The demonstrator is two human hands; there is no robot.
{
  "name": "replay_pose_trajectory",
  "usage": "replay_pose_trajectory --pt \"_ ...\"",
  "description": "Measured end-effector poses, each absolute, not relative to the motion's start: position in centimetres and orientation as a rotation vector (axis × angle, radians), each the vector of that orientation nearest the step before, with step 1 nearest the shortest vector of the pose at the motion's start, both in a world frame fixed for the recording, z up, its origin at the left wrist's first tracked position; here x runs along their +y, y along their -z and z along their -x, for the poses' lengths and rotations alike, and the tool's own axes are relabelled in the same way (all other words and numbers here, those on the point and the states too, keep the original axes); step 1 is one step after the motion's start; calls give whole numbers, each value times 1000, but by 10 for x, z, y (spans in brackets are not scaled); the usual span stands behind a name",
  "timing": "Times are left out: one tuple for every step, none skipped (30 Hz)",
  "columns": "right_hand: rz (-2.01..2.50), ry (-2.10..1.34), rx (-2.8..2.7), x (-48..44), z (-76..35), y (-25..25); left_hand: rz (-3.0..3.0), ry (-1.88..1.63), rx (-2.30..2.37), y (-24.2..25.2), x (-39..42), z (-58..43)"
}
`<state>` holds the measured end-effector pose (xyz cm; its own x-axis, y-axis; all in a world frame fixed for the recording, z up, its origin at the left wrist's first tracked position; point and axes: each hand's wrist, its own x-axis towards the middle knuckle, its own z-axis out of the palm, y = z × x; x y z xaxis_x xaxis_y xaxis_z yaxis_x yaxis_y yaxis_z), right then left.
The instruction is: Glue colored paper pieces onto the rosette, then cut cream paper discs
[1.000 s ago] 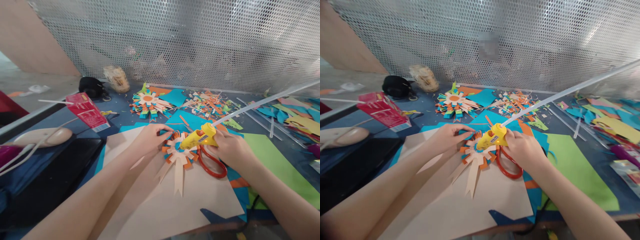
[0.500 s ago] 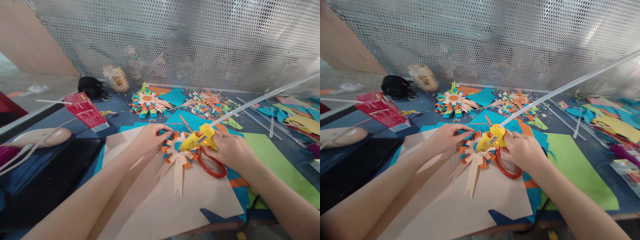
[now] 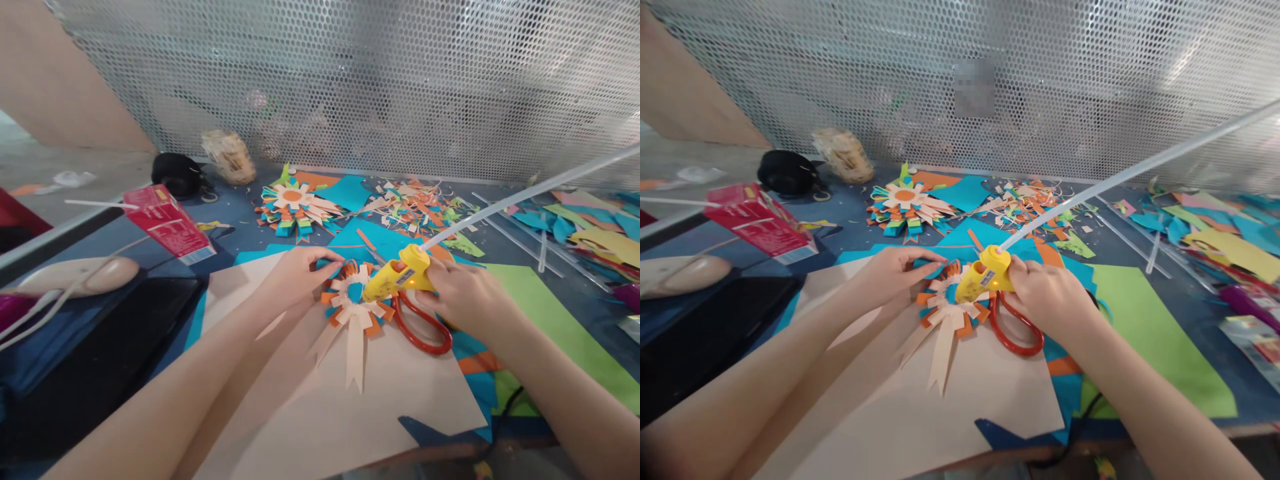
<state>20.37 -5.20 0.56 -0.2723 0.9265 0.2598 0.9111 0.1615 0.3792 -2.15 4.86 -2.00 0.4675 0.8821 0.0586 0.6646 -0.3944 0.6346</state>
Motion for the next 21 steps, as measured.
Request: replay_pose_trajectory --pt "-1872 -733 2365 -52 -204 -7 -2187 -531 1278 20 49 22" --pt "-1874 -734 2357 -52 -204 -7 -2191 -527 1278 21 49 22" --pt "-1880 -734 2343 -52 -204 -8 -2196 -524 1281 21 49 22" --pt "-1890 -736 2324 -52 -205 -8 -2199 -519 1284 21 49 23" --pt "-1901 -740 2303 -52 -205 -9 -2201 -517 1288 21 49 23" --pt "-1911 -741 2281 -52 -206 -9 -2203 -519 1291 22 49 23" --pt "-1919 -740 2262 -52 -207 -8 -2206 -525 1295 22 49 23" --pt "-1927 -738 2245 -52 -208 -8 -2210 -530 1296 22 49 23" --pt "-1934 -733 2232 -52 -208 -8 -2215 -537 1295 22 49 23" --pt "-1939 -726 2226 -51 -209 -8 -2219 -542 1290 22 49 23" --pt "-1944 -719 2221 -51 -209 -8 -2220 -544 1283 22 49 23" --pt "-1947 -708 2218 -50 -209 -8 -2214 -544 1279 21 48 22" --pt "-1949 -694 2215 -50 -209 -8 -2200 -544 1281 21 47 22" --pt "-1949 -678 2215 -50 -209 -9 -2182 -544 1283 21 47 22" --pt "-1949 -662 2217 -50 -210 -9 -2168 -551 1283 20 46 21" --pt "-1950 -651 2219 -49 -210 -10 -2159 -562 1280 19 45 21" --pt "-1950 -642 2226 -49 -210 -10 -2155 -580 1277 18 44 21" --pt "-1947 -638 2238 -49 -210 -10 -2154 -605 1279 17 44 21" --pt "-1947 -643 2250 -49 -209 -11 -2153 -638 1287 14 44 20" --pt "-1944 -651 2265 -50 -209 -11 -2148 -687 1300 11 44 20" --pt "-1944 -659 2280 -50 -208 -10 -2141 -748 1305 6 43 19"
